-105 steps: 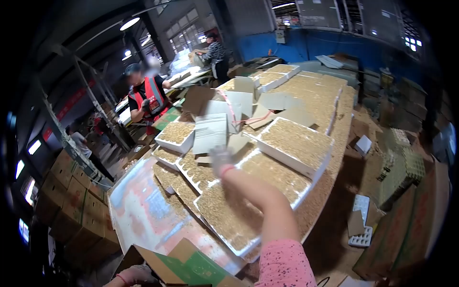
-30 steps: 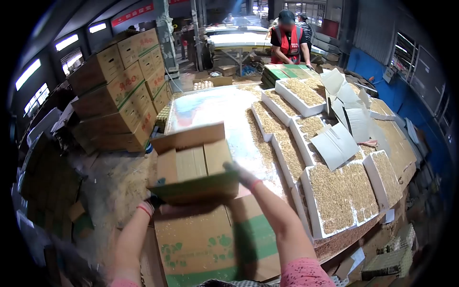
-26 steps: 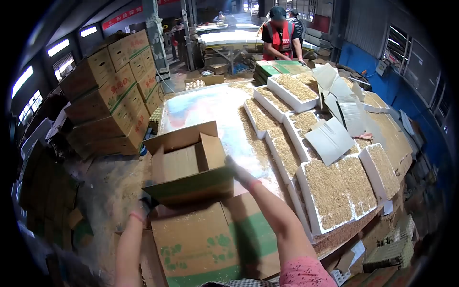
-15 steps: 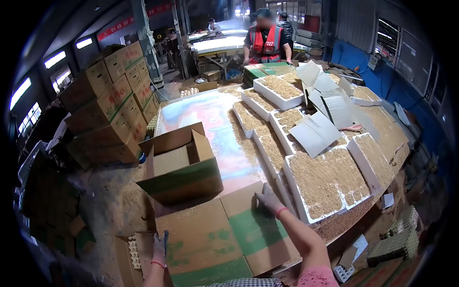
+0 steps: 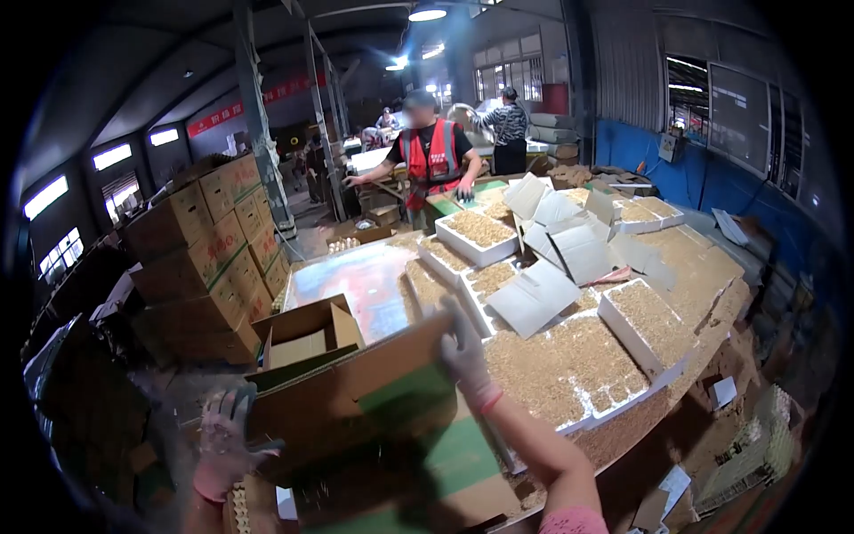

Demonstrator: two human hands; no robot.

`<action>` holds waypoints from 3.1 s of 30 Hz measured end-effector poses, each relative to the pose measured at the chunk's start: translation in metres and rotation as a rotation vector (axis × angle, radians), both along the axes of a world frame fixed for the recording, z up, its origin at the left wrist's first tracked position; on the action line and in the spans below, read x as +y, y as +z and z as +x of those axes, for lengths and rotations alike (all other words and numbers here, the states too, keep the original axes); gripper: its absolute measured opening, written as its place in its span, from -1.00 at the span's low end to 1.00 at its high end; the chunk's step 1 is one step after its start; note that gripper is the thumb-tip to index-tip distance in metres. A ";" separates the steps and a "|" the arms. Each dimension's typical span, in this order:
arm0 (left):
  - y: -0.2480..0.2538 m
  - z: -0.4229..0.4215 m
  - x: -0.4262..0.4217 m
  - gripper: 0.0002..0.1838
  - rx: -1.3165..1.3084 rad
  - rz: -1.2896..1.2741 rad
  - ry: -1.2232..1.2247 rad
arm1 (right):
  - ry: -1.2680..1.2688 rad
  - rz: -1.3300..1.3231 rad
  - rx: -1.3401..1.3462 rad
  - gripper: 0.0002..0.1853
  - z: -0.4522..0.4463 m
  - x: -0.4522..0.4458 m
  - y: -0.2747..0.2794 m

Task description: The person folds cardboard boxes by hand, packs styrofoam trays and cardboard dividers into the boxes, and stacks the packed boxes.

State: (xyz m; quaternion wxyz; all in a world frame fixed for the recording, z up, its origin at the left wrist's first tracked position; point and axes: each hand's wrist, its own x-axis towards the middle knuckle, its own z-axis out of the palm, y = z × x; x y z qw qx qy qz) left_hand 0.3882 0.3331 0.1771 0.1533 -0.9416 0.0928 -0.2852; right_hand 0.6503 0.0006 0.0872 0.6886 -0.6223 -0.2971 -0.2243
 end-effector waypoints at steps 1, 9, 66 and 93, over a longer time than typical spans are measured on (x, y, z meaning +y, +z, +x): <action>0.013 0.007 -0.008 -0.08 0.056 -0.026 -0.002 | -0.103 -0.072 -0.064 -0.32 -0.021 0.003 0.034; 0.074 0.044 0.002 -0.56 0.752 -0.229 0.247 | -0.131 -0.662 -0.795 -0.52 -0.109 0.007 0.056; -0.112 0.044 0.024 -0.86 0.219 -1.572 -0.287 | -0.766 -0.888 0.663 -0.28 -0.163 -0.146 -0.148; -0.083 0.053 0.021 -0.50 0.394 -1.729 -0.076 | -0.117 0.368 0.833 -0.44 -0.200 -0.191 -0.047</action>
